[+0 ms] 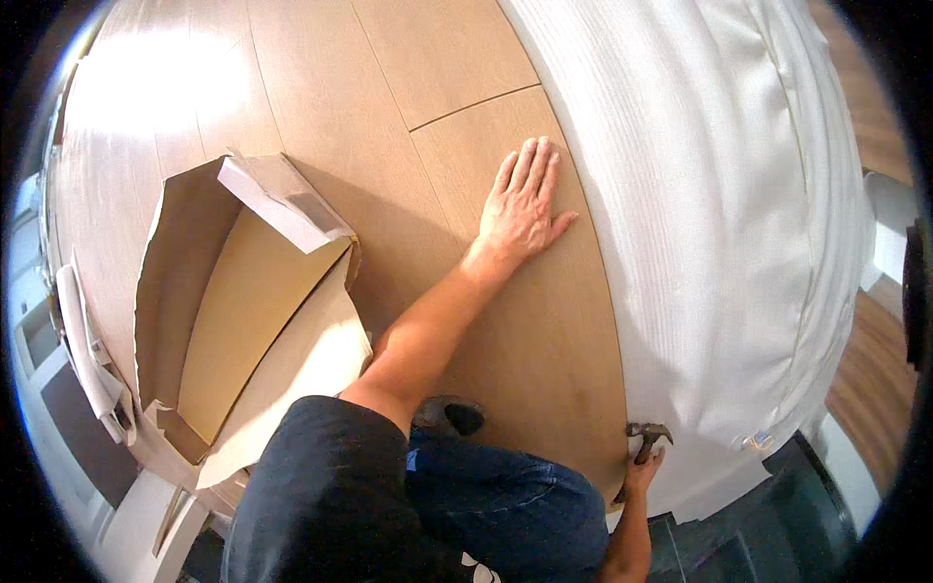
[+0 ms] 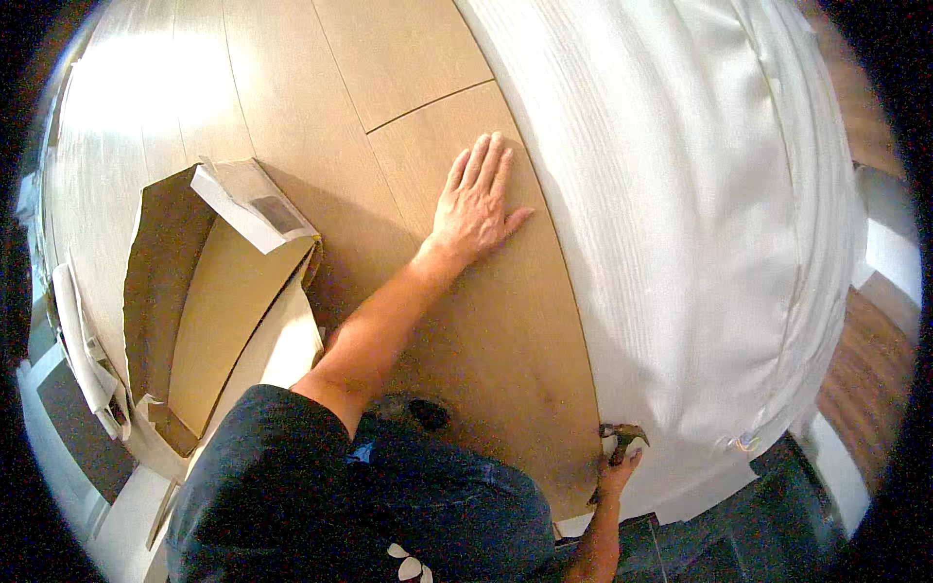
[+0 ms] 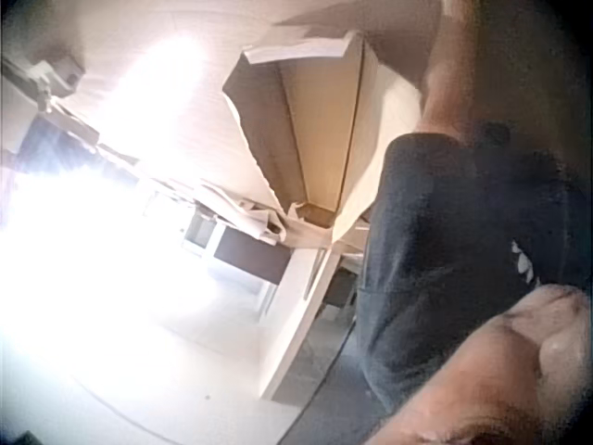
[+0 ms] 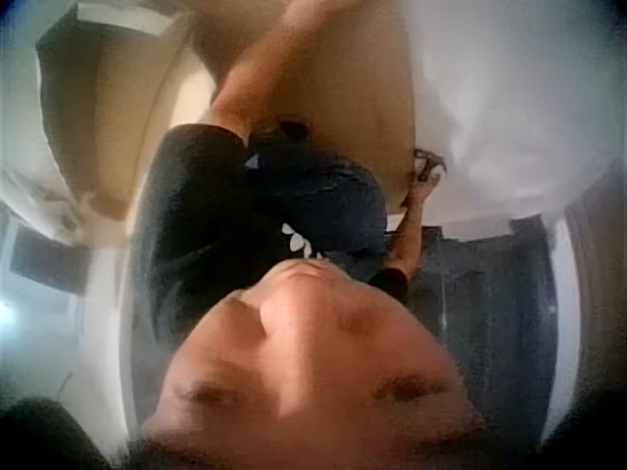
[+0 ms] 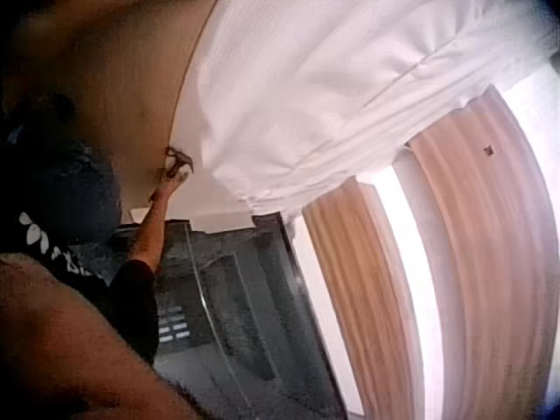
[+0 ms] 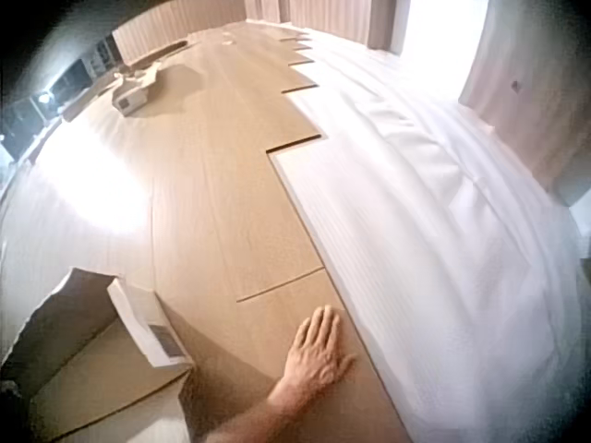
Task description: The person installs laminate flooring planks by placing them on the underlayment, aligning them with previous rows, and using a hammer and a tapping block to secure the joints.
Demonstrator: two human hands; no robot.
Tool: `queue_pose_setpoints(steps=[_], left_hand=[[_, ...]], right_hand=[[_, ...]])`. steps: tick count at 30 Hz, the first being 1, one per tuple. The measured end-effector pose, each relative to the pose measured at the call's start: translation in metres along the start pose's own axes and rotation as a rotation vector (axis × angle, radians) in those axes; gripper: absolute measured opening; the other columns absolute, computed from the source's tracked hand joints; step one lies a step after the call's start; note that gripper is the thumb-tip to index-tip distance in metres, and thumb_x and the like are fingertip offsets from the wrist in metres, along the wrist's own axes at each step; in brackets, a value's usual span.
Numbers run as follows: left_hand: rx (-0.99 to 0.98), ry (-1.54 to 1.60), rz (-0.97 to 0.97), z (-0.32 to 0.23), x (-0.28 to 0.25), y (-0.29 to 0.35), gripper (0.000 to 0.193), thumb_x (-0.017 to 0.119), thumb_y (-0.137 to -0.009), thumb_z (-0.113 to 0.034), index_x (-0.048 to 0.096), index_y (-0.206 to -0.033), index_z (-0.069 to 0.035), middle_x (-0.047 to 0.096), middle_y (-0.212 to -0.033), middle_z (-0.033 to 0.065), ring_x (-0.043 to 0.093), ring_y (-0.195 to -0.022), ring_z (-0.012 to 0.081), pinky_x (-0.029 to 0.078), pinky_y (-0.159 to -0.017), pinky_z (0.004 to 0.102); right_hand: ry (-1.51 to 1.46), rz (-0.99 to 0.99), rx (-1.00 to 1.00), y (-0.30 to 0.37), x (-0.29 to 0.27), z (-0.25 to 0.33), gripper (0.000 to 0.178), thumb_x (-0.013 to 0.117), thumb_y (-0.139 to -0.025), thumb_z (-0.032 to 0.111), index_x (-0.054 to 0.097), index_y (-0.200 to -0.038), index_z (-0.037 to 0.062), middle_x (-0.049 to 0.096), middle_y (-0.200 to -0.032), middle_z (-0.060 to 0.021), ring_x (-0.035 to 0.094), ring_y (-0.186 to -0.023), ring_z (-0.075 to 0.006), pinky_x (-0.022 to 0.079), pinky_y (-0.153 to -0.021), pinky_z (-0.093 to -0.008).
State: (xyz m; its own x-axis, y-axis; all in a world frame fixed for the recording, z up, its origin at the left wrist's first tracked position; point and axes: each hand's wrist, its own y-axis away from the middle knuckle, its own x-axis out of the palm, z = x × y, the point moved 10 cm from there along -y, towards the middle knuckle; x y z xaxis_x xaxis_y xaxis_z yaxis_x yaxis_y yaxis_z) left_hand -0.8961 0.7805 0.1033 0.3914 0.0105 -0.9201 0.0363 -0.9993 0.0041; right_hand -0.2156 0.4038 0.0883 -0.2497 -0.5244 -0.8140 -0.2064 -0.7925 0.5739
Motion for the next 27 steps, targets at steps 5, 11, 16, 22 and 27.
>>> queue_pose_setpoints(steps=[5, 11, 16, 22, 27], left_hand=[[-0.087, -0.003, -0.065, 0.023, -0.013, -0.002, 0.092, 0.057, -0.096, -0.06, 0.03, -0.158, 0.003, 0.022, -0.168, 0.0232, 0.015, -0.158, 0.0366, 0.013, -0.129, 0.0493], [-0.25, -0.158, -0.126, 0.09, -0.041, -0.005, 0.086, 0.054, -0.099, -0.057, 0.033, -0.157, 0.004, 0.028, -0.165, 0.0241, 0.022, -0.155, 0.0391, 0.018, -0.127, 0.0508], [-0.145, -0.275, -0.097, 0.077, -0.051, -0.013, 0.082, 0.058, -0.097, -0.056, 0.043, -0.152, 0.004, 0.038, -0.16, 0.0225, 0.033, -0.15, 0.0377, 0.027, -0.123, 0.0481], [-0.038, -0.252, -0.065, 0.078, -0.052, -0.017, 0.082, 0.061, -0.095, -0.057, 0.044, -0.152, -0.001, 0.041, -0.16, 0.0149, 0.034, -0.149, 0.0313, 0.026, -0.123, 0.0464], [-0.172, -0.281, 0.021, 0.108, -0.058, 0.018, 0.087, 0.062, -0.094, -0.06, 0.039, -0.156, -0.003, 0.031, -0.165, 0.0123, 0.029, -0.151, 0.0287, 0.023, -0.122, 0.0477]], right_hand=[[-0.064, 0.091, 0.055, -0.004, 0.001, 0.007, 0.084, 0.078, -0.08, 0.009, 0.037, -0.152, -0.0074, 0.024, -0.164, -0.0258, 0.04, -0.144, -0.0434, 0.03, -0.121, -0.0482], [0.008, 0.21, -0.021, -0.013, 0.006, 0.003, 0.08, 0.079, -0.08, 0.007, 0.041, -0.151, -0.002, 0.029, -0.162, -0.0281, 0.031, -0.149, -0.0447, 0.027, -0.124, -0.0492], [0.198, 0.256, -0.011, -0.015, -0.002, 0.022, 0.084, 0.078, -0.083, 0.011, 0.036, -0.155, 0.002, 0.035, -0.159, -0.0278, 0.031, -0.15, -0.0397, 0.02, -0.127, -0.0509], [-0.005, 0.298, 0.071, -0.015, 0.004, -0.003, 0.066, 0.08, -0.081, 0.017, 0.056, -0.14, -0.0021, 0.052, -0.15, -0.0204, 0.038, -0.146, -0.0361, 0.017, -0.129, -0.053], [0.091, 0.303, -0.1, -0.024, 0.001, 0.046, 0.084, 0.086, -0.076, 0.02, 0.045, -0.146, -0.0049, 0.061, -0.137, -0.0238, 0.052, -0.132, -0.039, 0.028, -0.123, -0.0547]])
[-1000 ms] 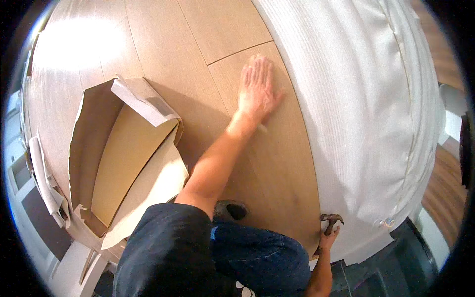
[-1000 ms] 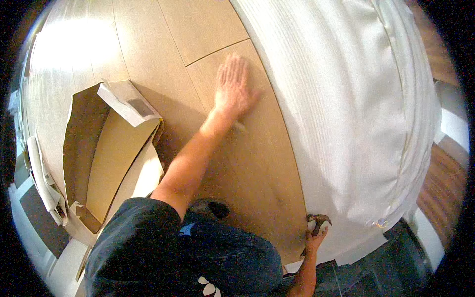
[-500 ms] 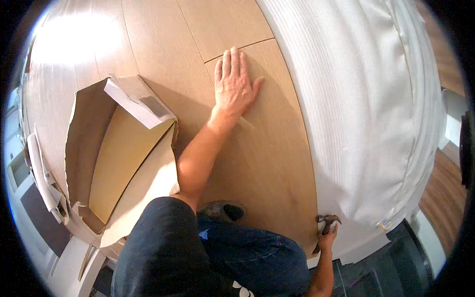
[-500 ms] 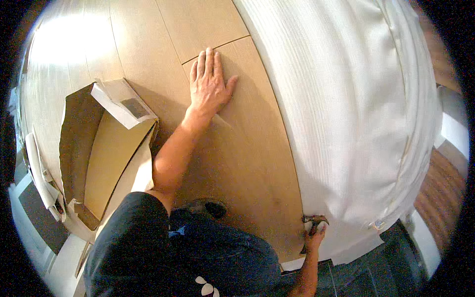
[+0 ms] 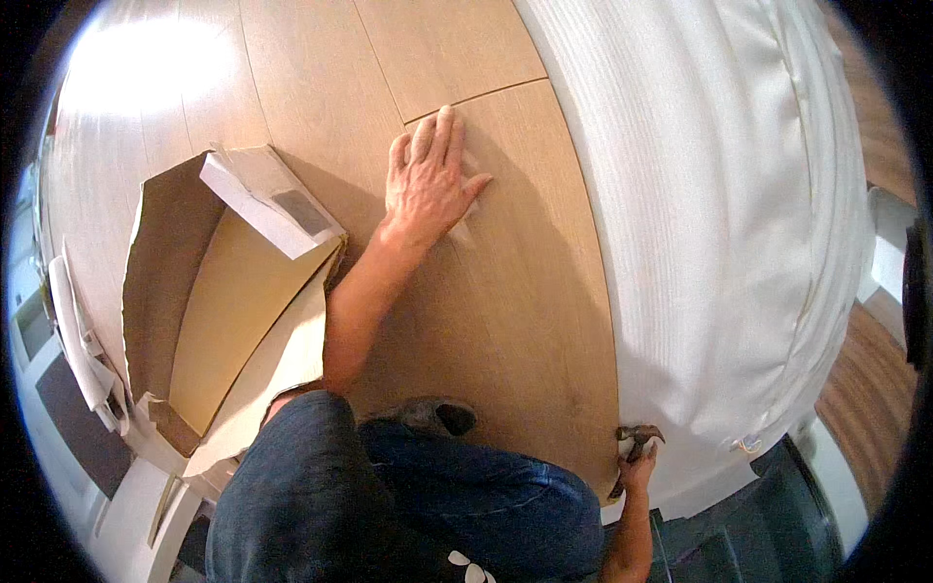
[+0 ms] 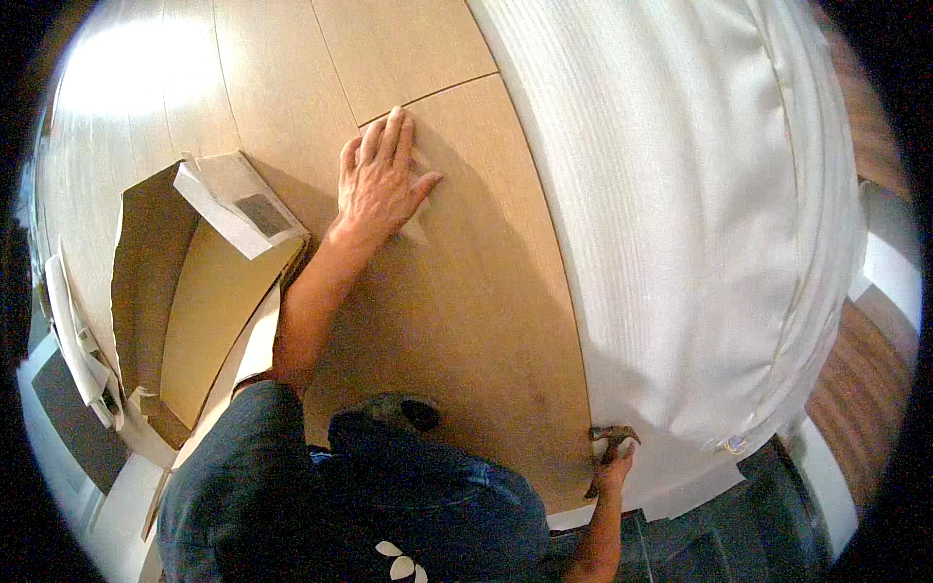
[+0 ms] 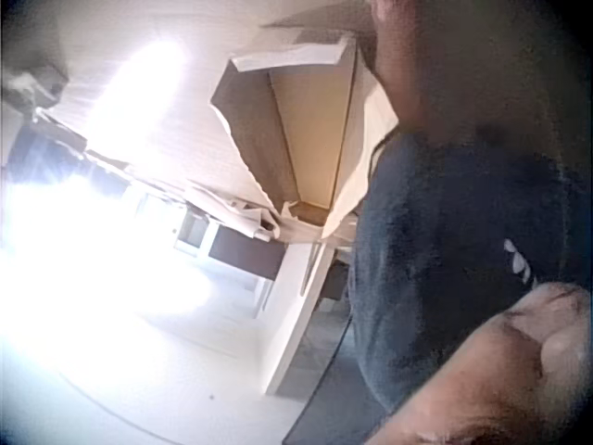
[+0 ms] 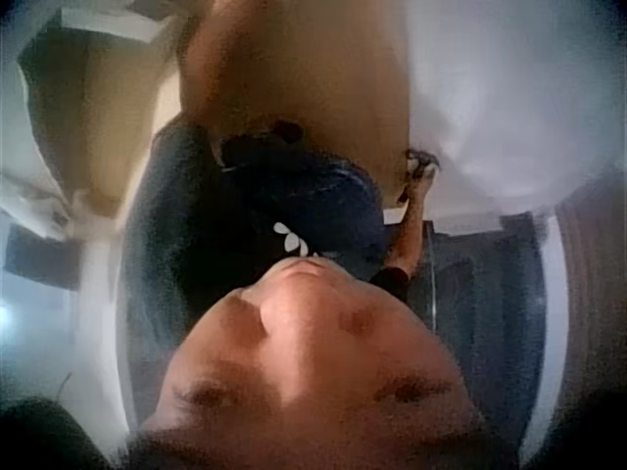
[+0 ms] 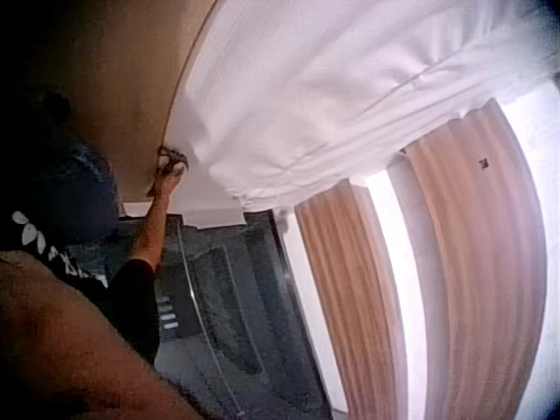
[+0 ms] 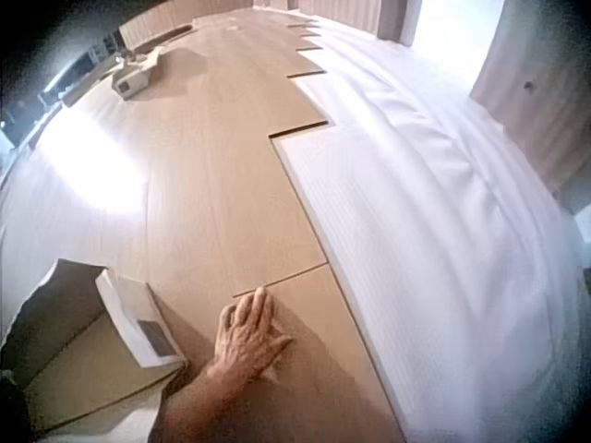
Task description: The person installs laminate flooring planks by placing them on the underlayment, aligning them with previous rows, and using a hammer and a tapping block to secure the joints.
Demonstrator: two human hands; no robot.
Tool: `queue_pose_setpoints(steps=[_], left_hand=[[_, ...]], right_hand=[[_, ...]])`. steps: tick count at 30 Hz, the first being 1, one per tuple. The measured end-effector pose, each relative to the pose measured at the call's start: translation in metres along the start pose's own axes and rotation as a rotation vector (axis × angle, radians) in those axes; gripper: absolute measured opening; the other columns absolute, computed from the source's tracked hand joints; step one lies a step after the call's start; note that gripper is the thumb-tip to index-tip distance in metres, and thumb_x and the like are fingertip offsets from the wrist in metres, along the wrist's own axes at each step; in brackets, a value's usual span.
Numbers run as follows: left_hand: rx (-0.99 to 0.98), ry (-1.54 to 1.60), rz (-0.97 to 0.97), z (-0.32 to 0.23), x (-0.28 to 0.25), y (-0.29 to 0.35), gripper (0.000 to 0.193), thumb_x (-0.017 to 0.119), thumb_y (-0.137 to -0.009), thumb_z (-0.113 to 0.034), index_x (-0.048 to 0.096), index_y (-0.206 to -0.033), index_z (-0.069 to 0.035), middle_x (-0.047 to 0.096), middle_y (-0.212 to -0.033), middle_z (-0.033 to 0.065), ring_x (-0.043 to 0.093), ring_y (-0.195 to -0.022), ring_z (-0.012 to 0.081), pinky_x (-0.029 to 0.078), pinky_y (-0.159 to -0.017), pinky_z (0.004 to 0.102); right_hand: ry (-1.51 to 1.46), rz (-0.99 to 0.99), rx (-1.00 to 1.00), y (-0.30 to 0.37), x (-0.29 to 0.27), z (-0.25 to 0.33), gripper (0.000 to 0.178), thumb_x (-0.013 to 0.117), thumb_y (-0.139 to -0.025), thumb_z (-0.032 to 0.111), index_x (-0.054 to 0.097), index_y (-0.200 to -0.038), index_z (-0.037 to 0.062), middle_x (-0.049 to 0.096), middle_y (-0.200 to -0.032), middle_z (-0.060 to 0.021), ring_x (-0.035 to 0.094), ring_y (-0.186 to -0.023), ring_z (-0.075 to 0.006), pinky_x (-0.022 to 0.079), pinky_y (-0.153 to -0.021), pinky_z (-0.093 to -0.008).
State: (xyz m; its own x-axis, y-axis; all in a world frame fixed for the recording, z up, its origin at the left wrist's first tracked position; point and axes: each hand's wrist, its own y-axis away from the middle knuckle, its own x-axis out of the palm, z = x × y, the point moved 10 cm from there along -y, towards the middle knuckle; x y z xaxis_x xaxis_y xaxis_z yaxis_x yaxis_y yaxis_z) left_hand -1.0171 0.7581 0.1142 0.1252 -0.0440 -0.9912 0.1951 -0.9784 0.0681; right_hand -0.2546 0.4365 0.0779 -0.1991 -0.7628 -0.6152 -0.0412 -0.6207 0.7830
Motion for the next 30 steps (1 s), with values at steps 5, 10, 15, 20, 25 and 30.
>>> queue_pose_setpoints(steps=[5, 10, 15, 20, 25, 30], left_hand=[[0.055, 0.084, -0.098, -0.002, 0.009, -0.002, 0.077, 0.06, -0.094, -0.047, 0.038, -0.157, -0.007, 0.032, -0.166, 0.0083, 0.029, -0.151, 0.0279, 0.024, -0.121, 0.0481], [0.087, 0.131, -0.09, -0.011, 0.007, -0.018, 0.075, 0.062, -0.094, -0.048, 0.041, -0.156, -0.011, 0.036, -0.164, 0.0048, 0.033, -0.149, 0.0252, 0.026, -0.12, 0.0475], [0.013, 0.147, -0.052, 0.001, 0.007, -0.018, 0.071, 0.063, -0.094, -0.049, 0.045, -0.155, -0.017, 0.04, -0.161, 0.0002, 0.037, -0.145, 0.0245, 0.029, -0.117, 0.0463], [0.1, 0.129, -0.094, 0.014, 0.001, -0.018, 0.065, 0.063, -0.095, -0.044, 0.048, -0.152, -0.019, 0.042, -0.161, -0.0017, 0.042, -0.139, 0.0262, 0.031, -0.115, 0.0455], [0.135, 0.179, -0.081, 0.004, 0.0, -0.027, 0.062, 0.063, -0.094, -0.039, 0.05, -0.151, -0.02, 0.042, -0.161, -0.003, 0.042, -0.138, 0.0269, 0.033, -0.114, 0.0454], [0.036, 0.195, -0.164, 0.022, 0.001, -0.007, 0.06, 0.066, -0.091, -0.035, 0.053, -0.148, -0.02, 0.047, -0.156, -0.0015, 0.047, -0.135, 0.0273, 0.037, -0.111, 0.0474]], right_hand=[[0.185, -0.234, 0.026, 0.014, -0.016, -0.023, 0.089, 0.09, -0.067, 0.013, 0.047, -0.141, -0.0114, 0.065, -0.123, -0.0302, 0.062, -0.116, -0.0366, 0.046, -0.108, -0.0485], [-0.157, -0.083, 0.057, -0.005, -0.006, -0.012, 0.081, 0.088, -0.067, 0.012, 0.052, -0.135, -0.0138, 0.07, -0.119, -0.0248, 0.069, -0.103, -0.034, 0.045, -0.11, -0.0474], [0.19, -0.14, -0.102, 0.003, -0.005, -0.027, 0.074, 0.087, -0.068, 0.015, 0.057, -0.129, -0.0134, 0.073, -0.114, -0.0229, 0.069, -0.104, -0.0334, 0.036, -0.119, -0.0474], [0.052, -0.161, 0.06, -0.001, -0.019, 0.002, 0.063, 0.088, -0.068, 0.021, 0.066, -0.118, -0.0111, 0.065, -0.126, -0.0288, 0.059, -0.12, -0.0421, 0.036, -0.119, -0.0494], [0.145, -0.074, 0.088, 0.005, -0.021, -0.009, 0.064, 0.09, -0.067, 0.023, 0.069, -0.119, -0.007, 0.047, -0.148, -0.0319, 0.052, -0.128, -0.0468, 0.043, -0.112, -0.05], [0.122, -0.187, 0.14, 0.003, -0.034, 0.016, 0.066, 0.092, -0.063, 0.027, 0.071, -0.117, -0.003, 0.042, -0.154, -0.0287, 0.052, -0.129, -0.0463, 0.046, -0.109, -0.05]])
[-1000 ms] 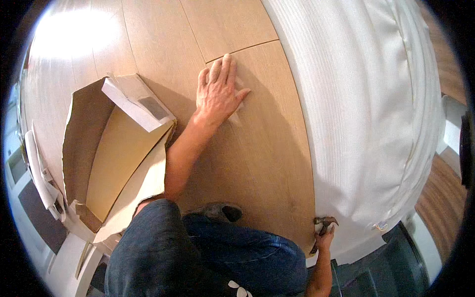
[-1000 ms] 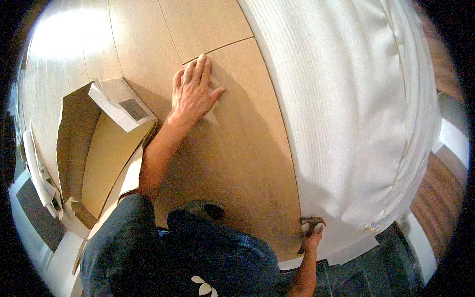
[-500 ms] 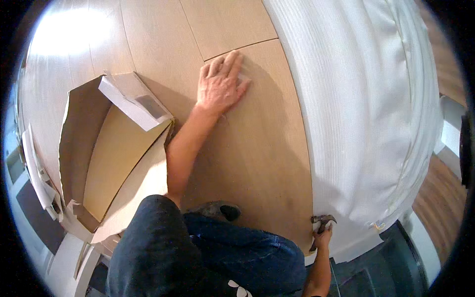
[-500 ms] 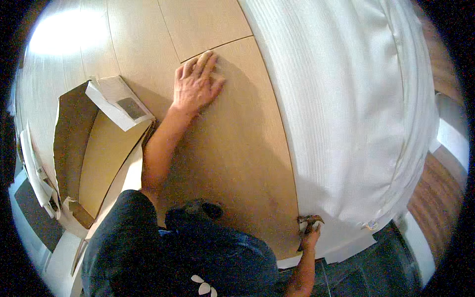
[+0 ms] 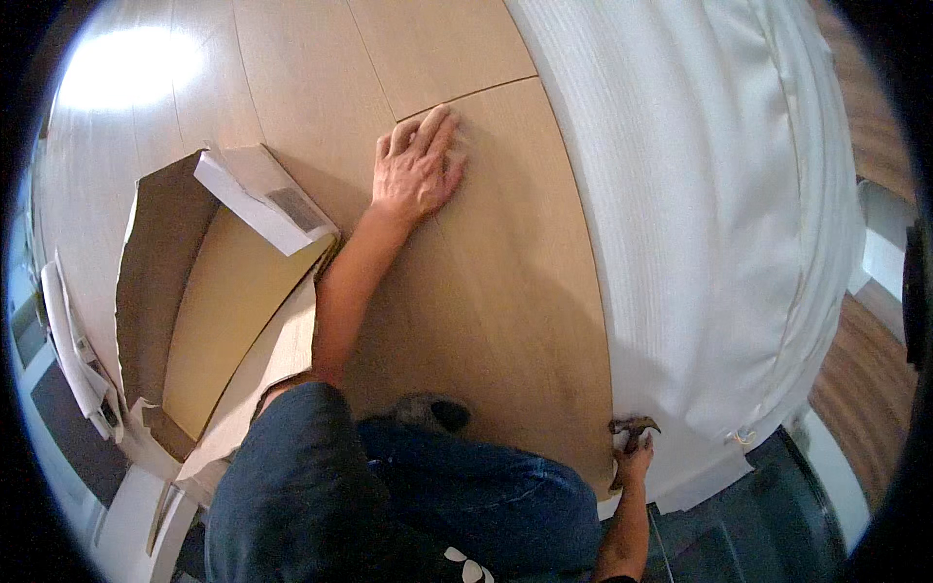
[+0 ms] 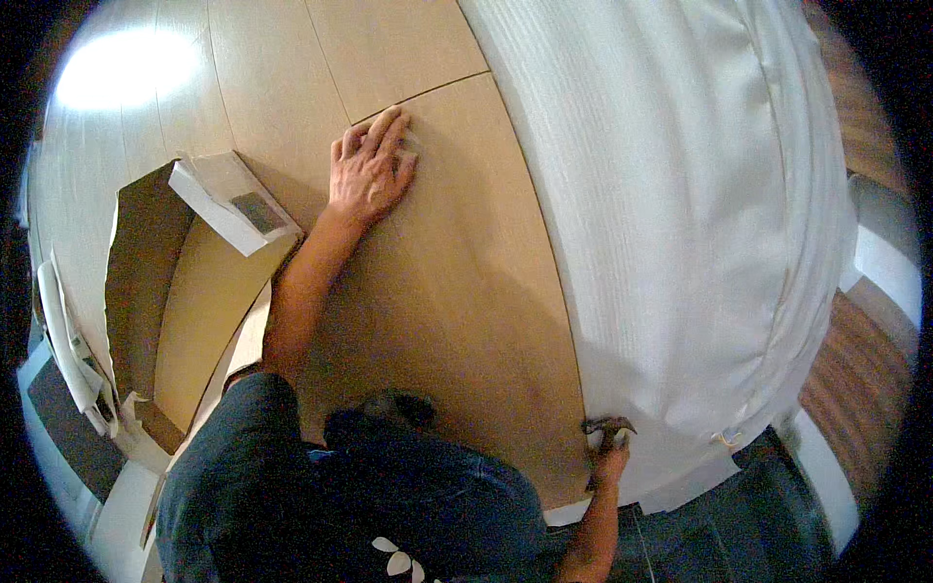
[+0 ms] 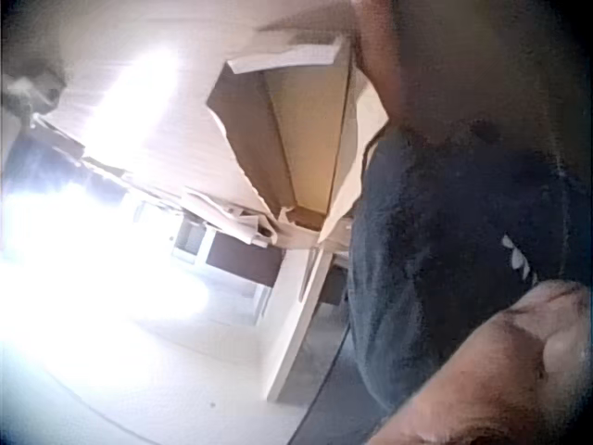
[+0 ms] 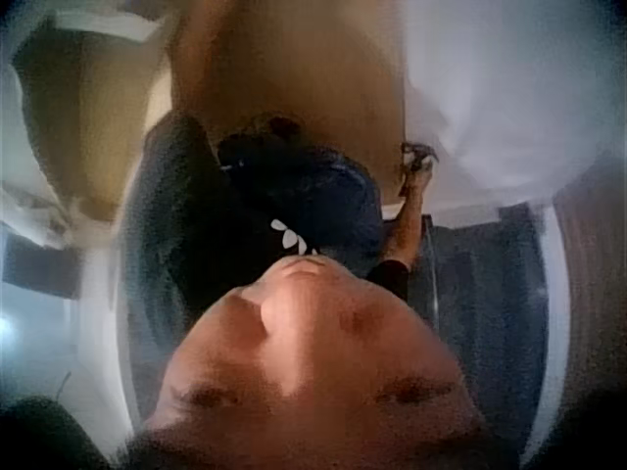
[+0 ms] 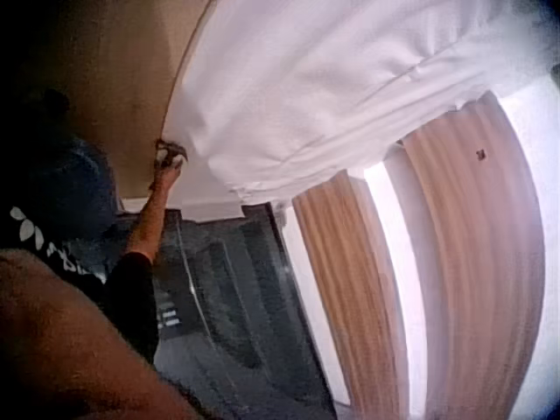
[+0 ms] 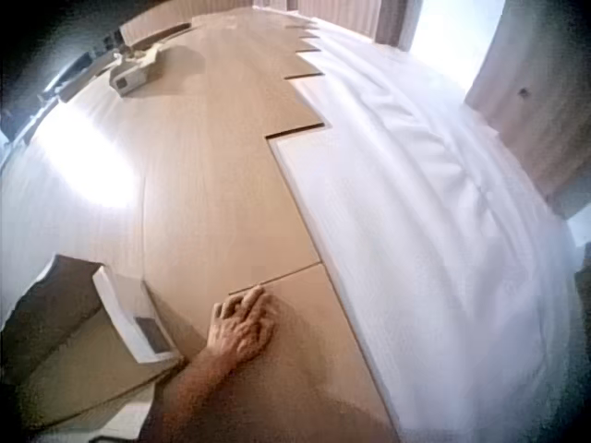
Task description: The person installs laminate flooring planks by placing them on the underlayment, aligning them with previous rows, and using a hammer and a tapping block to secure the joints.
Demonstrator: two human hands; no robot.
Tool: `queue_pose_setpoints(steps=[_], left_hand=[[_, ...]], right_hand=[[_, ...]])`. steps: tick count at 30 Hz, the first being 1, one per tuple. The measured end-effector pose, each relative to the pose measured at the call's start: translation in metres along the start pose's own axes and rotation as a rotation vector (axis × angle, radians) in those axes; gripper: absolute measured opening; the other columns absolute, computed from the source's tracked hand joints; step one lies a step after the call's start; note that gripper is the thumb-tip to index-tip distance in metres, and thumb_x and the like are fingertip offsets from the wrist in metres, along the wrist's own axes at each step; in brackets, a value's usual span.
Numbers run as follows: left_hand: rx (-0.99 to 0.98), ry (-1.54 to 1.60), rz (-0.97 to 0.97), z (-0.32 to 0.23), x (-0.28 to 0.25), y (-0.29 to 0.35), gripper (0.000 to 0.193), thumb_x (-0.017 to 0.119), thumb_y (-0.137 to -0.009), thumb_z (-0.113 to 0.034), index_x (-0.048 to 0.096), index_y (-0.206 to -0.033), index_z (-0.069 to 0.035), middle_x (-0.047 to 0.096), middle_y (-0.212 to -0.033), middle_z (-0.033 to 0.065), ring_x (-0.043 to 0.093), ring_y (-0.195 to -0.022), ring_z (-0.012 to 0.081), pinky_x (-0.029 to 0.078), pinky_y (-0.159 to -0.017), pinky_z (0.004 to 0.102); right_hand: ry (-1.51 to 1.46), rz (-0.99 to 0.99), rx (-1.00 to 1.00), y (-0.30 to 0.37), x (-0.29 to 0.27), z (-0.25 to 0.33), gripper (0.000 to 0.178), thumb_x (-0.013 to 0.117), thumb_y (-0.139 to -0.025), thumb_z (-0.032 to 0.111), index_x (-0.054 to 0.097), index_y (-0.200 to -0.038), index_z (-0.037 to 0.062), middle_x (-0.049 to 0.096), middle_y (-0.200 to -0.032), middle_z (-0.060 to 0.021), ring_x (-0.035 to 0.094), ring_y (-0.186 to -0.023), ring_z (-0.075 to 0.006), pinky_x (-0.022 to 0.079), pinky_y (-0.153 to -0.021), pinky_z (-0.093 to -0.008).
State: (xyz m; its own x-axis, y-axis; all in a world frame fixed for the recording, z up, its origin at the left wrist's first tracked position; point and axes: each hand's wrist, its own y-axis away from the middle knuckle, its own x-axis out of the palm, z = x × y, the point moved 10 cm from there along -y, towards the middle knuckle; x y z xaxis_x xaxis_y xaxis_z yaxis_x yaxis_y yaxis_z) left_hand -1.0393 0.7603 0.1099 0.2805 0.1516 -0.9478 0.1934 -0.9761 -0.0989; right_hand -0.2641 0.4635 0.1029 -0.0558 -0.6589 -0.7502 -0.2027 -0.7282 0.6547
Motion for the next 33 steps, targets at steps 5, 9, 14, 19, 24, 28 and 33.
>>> queue_pose_setpoints(steps=[5, 9, 14, 19, 24, 28, 33], left_hand=[[0.01, 0.045, -0.087, 0.002, -0.012, 0.015, 0.052, 0.066, -0.088, -0.024, 0.06, -0.138, -0.016, 0.055, -0.146, 0.0031, 0.051, -0.132, 0.0276, 0.041, -0.109, 0.0464], [0.062, 0.037, -0.12, -0.005, -0.015, 0.014, 0.046, 0.065, -0.088, -0.02, 0.062, -0.134, -0.014, 0.057, -0.143, 0.0035, 0.053, -0.131, 0.0279, 0.042, -0.107, 0.0451], [0.077, 0.066, -0.106, -0.009, -0.017, 0.011, 0.045, 0.065, -0.09, -0.022, 0.062, -0.133, -0.014, 0.056, -0.144, 0.0027, 0.051, -0.133, 0.0261, 0.042, -0.107, 0.0445], [0.059, 0.044, -0.103, -0.003, -0.021, 0.013, 0.049, 0.065, -0.085, -0.019, 0.062, -0.133, -0.014, 0.054, -0.145, 0.0021, 0.049, -0.136, 0.024, 0.04, -0.108, 0.0447], [0.057, 0.082, -0.129, -0.004, -0.022, 0.013, 0.045, 0.063, -0.088, -0.02, 0.063, -0.132, -0.013, 0.055, -0.145, 0.0034, 0.048, -0.138, 0.0246, 0.039, -0.11, 0.0444], [0.045, 0.092, -0.076, -0.01, -0.022, 0.011, 0.047, 0.06, -0.091, -0.022, 0.058, -0.137, -0.013, 0.05, -0.151, 0.0043, 0.043, -0.143, 0.0233, 0.037, -0.113, 0.0439], [0.013, 0.021, 0.044, -0.007, -0.017, 0.011, 0.06, 0.056, -0.095, -0.028, 0.045, -0.152, -0.013, 0.037, -0.163, 0.0046, 0.032, -0.151, 0.0226, 0.033, -0.116, 0.0462]], right_hand=[[0.063, 0.068, 0.071, 0.001, 0.0, -0.004, 0.072, 0.093, -0.061, 0.03, 0.071, -0.123, 0.0006, 0.039, -0.157, -0.027, 0.047, -0.135, -0.0457, 0.044, -0.111, -0.0499], [0.095, 0.082, 0.131, 0.002, 0.007, -0.023, 0.073, 0.092, -0.061, 0.032, 0.071, -0.123, 0.0018, 0.039, -0.158, -0.0262, 0.044, -0.138, -0.0458, 0.04, -0.114, -0.0513], [0.251, 0.015, 0.117, 0.009, 0.003, -0.02, 0.067, 0.089, -0.063, 0.037, 0.072, -0.117, 0.0019, 0.038, -0.159, -0.0255, 0.041, -0.14, -0.0465, 0.034, -0.117, -0.0556], [0.202, -0.108, 0.052, 0.012, -0.031, 0.024, 0.061, 0.086, -0.066, 0.036, 0.073, -0.113, -0.0007, 0.039, -0.156, -0.0285, 0.039, -0.14, -0.0474, 0.03, -0.117, -0.0582], [-0.019, -0.276, 0.066, 0.034, -0.047, 0.048, 0.052, 0.085, -0.067, 0.027, 0.074, -0.106, -0.0044, 0.042, -0.151, -0.0324, 0.042, -0.136, -0.0497, 0.033, -0.117, -0.055], [-0.04, -0.378, -0.087, 0.075, -0.008, 0.067, 0.062, 0.084, -0.072, 0.023, 0.066, -0.124, -0.0042, 0.05, -0.142, -0.0313, 0.048, -0.134, -0.0442, 0.038, -0.114, -0.0558], [-0.398, -0.313, -0.057, 0.107, 0.065, 0.1, 0.06, 0.084, -0.072, 0.024, 0.067, -0.123, -0.0028, 0.046, -0.145, -0.0319, 0.046, -0.136, -0.0452, 0.038, -0.114, -0.0553]])
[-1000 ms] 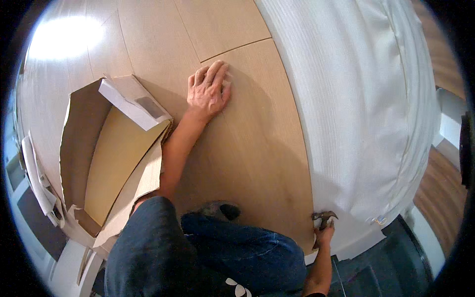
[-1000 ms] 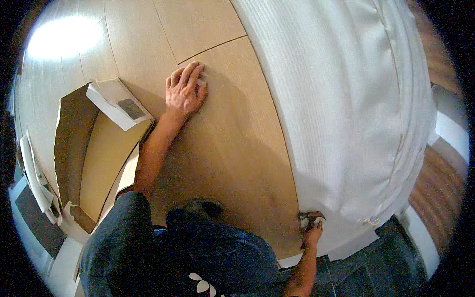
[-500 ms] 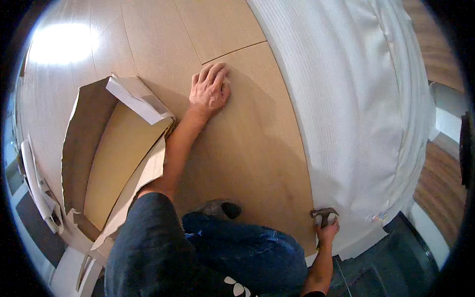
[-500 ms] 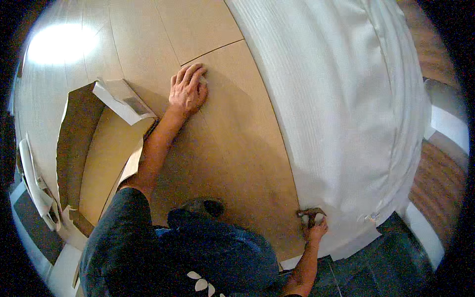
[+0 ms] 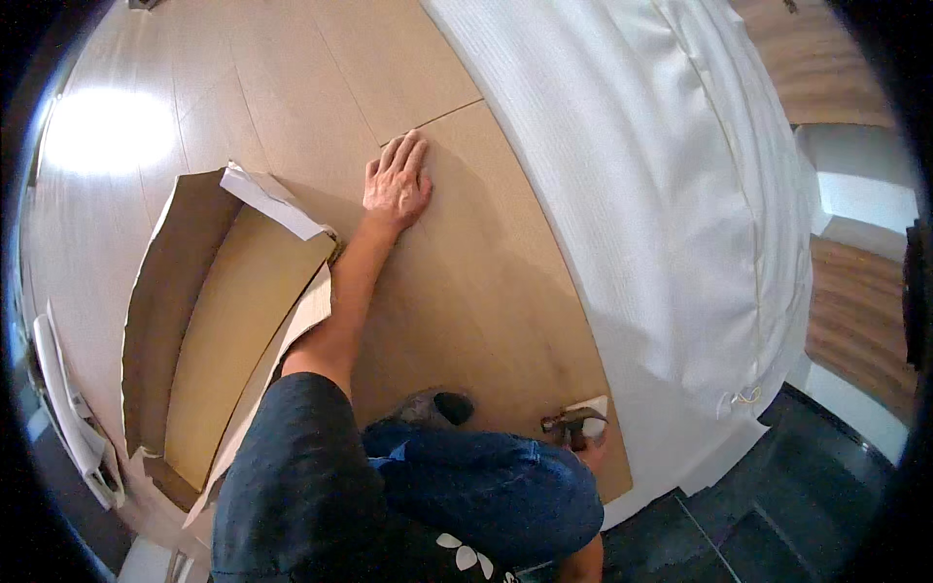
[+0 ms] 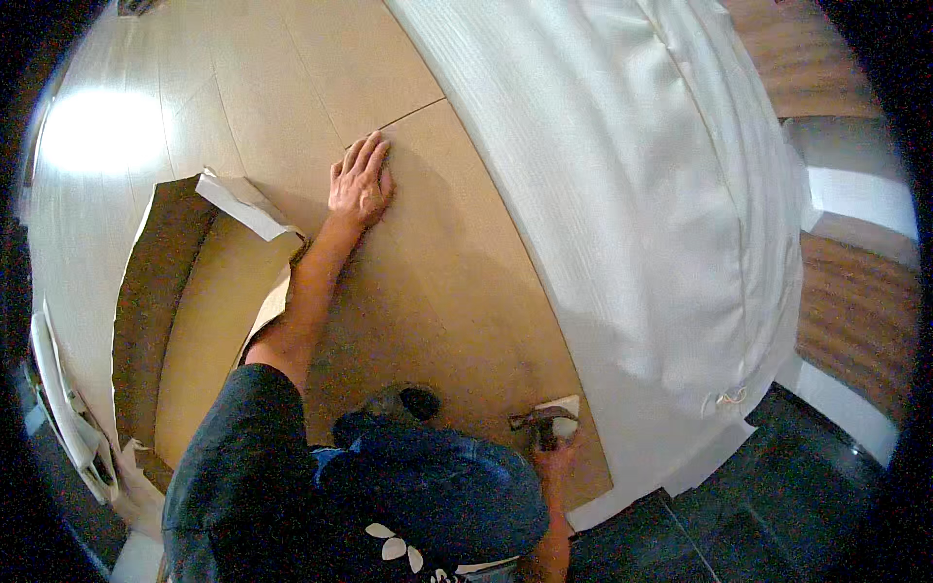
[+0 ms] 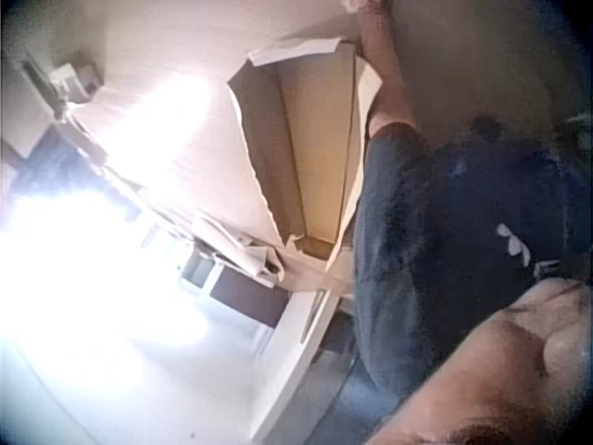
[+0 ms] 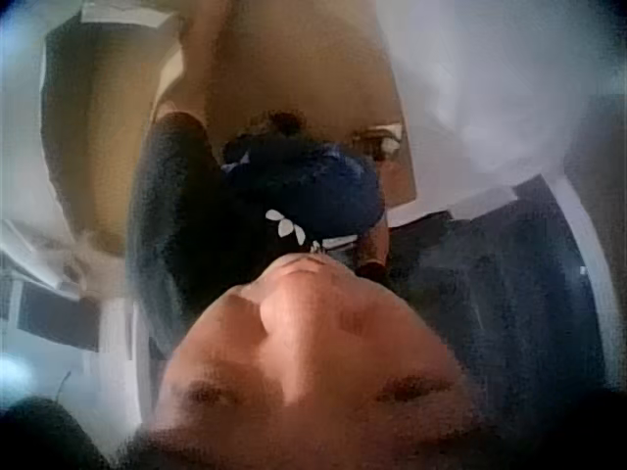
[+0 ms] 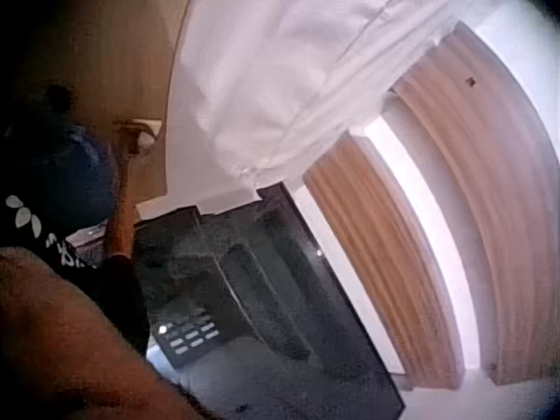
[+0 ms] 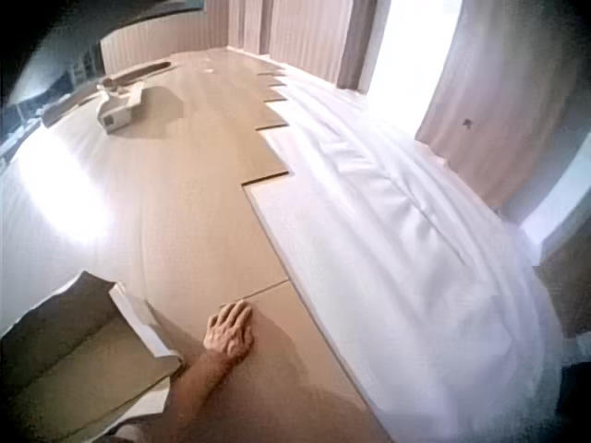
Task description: The person installs laminate flooring planks by placing them on the underlayment, aligning them with previous rows, and using a hammer and a tapping block to secure the joints.
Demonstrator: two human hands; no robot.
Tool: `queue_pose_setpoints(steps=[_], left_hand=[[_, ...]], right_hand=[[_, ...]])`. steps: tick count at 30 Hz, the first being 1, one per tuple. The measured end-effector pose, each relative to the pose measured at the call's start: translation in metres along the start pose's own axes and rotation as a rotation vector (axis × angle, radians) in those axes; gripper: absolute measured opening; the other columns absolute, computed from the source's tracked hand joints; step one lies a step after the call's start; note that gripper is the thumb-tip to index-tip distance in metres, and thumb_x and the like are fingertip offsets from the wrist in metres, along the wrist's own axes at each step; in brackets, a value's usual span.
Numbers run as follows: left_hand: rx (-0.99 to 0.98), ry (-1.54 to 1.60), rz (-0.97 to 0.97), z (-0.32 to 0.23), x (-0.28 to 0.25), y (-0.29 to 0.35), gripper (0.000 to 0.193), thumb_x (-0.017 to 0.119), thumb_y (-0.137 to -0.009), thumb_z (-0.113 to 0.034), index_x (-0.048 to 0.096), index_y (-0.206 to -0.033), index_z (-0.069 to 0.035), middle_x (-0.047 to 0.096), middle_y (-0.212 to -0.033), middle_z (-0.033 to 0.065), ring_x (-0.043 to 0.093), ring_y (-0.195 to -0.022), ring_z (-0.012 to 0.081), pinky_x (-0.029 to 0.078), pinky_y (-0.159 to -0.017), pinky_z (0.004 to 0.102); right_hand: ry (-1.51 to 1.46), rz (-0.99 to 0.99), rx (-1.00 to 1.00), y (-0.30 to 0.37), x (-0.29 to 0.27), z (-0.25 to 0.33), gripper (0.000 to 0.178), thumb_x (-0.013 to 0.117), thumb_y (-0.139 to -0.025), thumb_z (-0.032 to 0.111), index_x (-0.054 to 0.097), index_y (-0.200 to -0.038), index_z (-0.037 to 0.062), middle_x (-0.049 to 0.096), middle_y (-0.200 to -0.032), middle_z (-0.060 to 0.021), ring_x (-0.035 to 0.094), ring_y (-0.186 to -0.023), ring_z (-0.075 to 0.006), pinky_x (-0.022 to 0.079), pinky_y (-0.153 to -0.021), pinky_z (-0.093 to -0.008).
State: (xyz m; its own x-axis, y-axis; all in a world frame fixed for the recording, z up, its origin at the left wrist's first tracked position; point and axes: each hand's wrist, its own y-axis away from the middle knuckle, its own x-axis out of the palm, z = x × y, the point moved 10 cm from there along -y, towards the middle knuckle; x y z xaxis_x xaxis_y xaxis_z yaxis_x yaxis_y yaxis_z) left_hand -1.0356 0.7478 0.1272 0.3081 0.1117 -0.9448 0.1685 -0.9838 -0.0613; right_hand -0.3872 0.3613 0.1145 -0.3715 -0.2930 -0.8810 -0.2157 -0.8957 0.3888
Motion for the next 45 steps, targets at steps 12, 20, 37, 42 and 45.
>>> queue_pose_setpoints(steps=[12, 20, 37, 42, 45], left_hand=[[0.359, -0.108, 0.311, -0.146, 0.075, -0.02, 0.083, 0.036, -0.106, -0.059, 0.015, -0.165, -0.005, 0.009, -0.174, 0.0103, 0.004, -0.161, 0.027, 0.005, -0.129, 0.0503], [0.477, 0.033, 0.272, -0.16, 0.064, 0.11, 0.072, 0.05, -0.102, -0.05, 0.033, -0.161, -0.014, 0.017, -0.173, 0.0111, 0.013, -0.159, 0.0278, 0.009, -0.128, 0.0513], [0.356, 0.154, 0.164, -0.132, 0.052, 0.161, 0.056, 0.063, -0.093, -0.031, 0.055, -0.147, -0.016, 0.038, -0.164, 0.0117, 0.032, -0.153, 0.0305, 0.02, -0.125, 0.0522], [0.352, 0.089, 0.101, -0.14, 0.043, 0.153, 0.054, 0.061, -0.093, -0.03, 0.057, -0.145, -0.016, 0.039, -0.164, 0.0117, 0.033, -0.152, 0.0288, 0.022, -0.124, 0.0509], [0.352, 0.12, 0.049, -0.136, 0.038, 0.149, 0.053, 0.061, -0.093, -0.029, 0.058, -0.143, -0.016, 0.04, -0.163, 0.0117, 0.034, -0.151, 0.0294, 0.024, -0.123, 0.0512]], right_hand=[[-0.14, 0.039, 0.092, 0.015, 0.035, 0.011, 0.055, 0.085, -0.073, 0.027, 0.071, -0.119, 0.0004, 0.036, -0.153, -0.0332, 0.041, -0.14, -0.0477, 0.037, -0.116, -0.0541], [-0.14, 0.101, 0.133, 0.025, 0.043, 0.012, 0.052, 0.085, -0.074, 0.029, 0.073, -0.117, 0.0025, 0.03, -0.158, -0.034, 0.037, -0.143, -0.0494, 0.037, -0.117, -0.0533], [-0.352, 0.371, 0.132, 0.049, 0.058, 0.037, 0.068, 0.085, -0.08, 0.033, 0.06, -0.137, 0.0046, 0.038, -0.159, -0.028, 0.043, -0.141, -0.0473, 0.038, -0.115, -0.054], [-0.011, -0.078, 0.116, -0.02, -0.028, 0.012, 0.057, 0.069, -0.097, 0.03, 0.05, -0.142, 0.0004, 0.054, -0.142, -0.0261, 0.051, -0.132, -0.0433, 0.041, -0.112, -0.0485], [0.007, -0.198, -0.001, -0.071, -0.039, 0.035, 0.057, 0.069, -0.096, 0.032, 0.051, -0.14, 0.0002, 0.053, -0.139, -0.0258, 0.049, -0.13, -0.0455, 0.042, -0.111, -0.0508]])
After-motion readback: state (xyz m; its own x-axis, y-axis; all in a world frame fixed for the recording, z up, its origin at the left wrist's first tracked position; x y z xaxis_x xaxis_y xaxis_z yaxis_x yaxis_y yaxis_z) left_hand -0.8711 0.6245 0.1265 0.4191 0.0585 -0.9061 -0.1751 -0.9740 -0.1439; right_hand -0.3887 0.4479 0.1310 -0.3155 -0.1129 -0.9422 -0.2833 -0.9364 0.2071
